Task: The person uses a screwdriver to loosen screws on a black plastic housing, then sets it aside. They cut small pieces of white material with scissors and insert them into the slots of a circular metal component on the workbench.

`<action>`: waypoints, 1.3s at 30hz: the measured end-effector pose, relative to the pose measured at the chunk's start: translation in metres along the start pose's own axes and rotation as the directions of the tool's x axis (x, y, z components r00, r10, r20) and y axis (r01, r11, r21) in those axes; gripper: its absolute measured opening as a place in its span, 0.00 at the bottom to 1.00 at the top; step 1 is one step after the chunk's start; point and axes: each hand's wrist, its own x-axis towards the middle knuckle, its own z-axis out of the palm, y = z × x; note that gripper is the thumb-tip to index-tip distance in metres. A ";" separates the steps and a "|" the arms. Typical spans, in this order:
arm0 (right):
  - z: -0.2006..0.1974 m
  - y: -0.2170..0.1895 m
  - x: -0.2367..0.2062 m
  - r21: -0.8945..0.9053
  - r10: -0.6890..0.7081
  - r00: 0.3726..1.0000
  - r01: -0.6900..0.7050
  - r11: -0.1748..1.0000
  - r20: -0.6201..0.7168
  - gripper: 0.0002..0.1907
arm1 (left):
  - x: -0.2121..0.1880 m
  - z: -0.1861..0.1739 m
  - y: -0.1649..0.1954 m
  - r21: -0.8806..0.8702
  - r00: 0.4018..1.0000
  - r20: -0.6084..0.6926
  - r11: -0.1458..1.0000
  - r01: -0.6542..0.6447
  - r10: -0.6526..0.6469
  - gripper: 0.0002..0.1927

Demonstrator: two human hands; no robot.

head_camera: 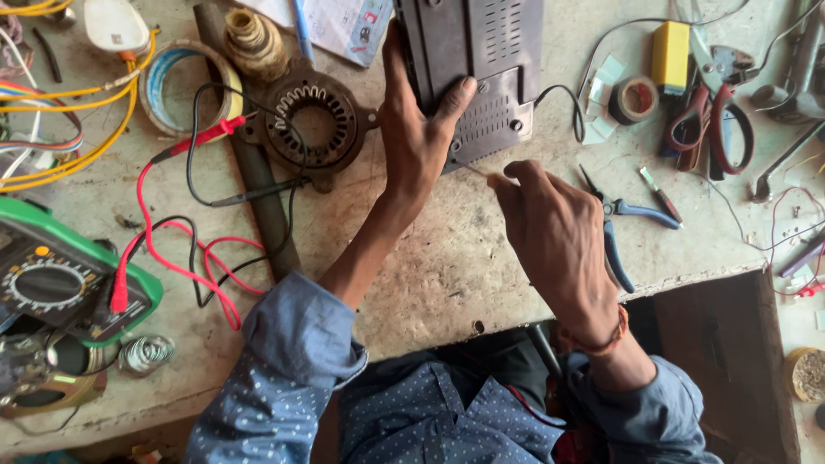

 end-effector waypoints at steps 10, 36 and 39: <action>-0.004 0.052 -0.005 0.072 0.120 0.962 -0.106 0.992 -0.246 0.08 | 0.002 0.002 0.003 -0.107 0.987 0.063 0.982 0.156 -0.149 0.43; 0.027 0.139 -0.013 0.101 0.208 0.939 -0.188 0.977 -0.272 0.22 | 0.004 0.020 0.020 0.399 0.825 0.557 0.839 -0.371 0.100 0.60; 0.028 0.139 -0.010 0.104 0.203 0.948 -0.182 0.978 -0.246 0.22 | 0.008 0.026 0.019 0.491 0.861 0.507 0.808 -0.326 0.039 0.45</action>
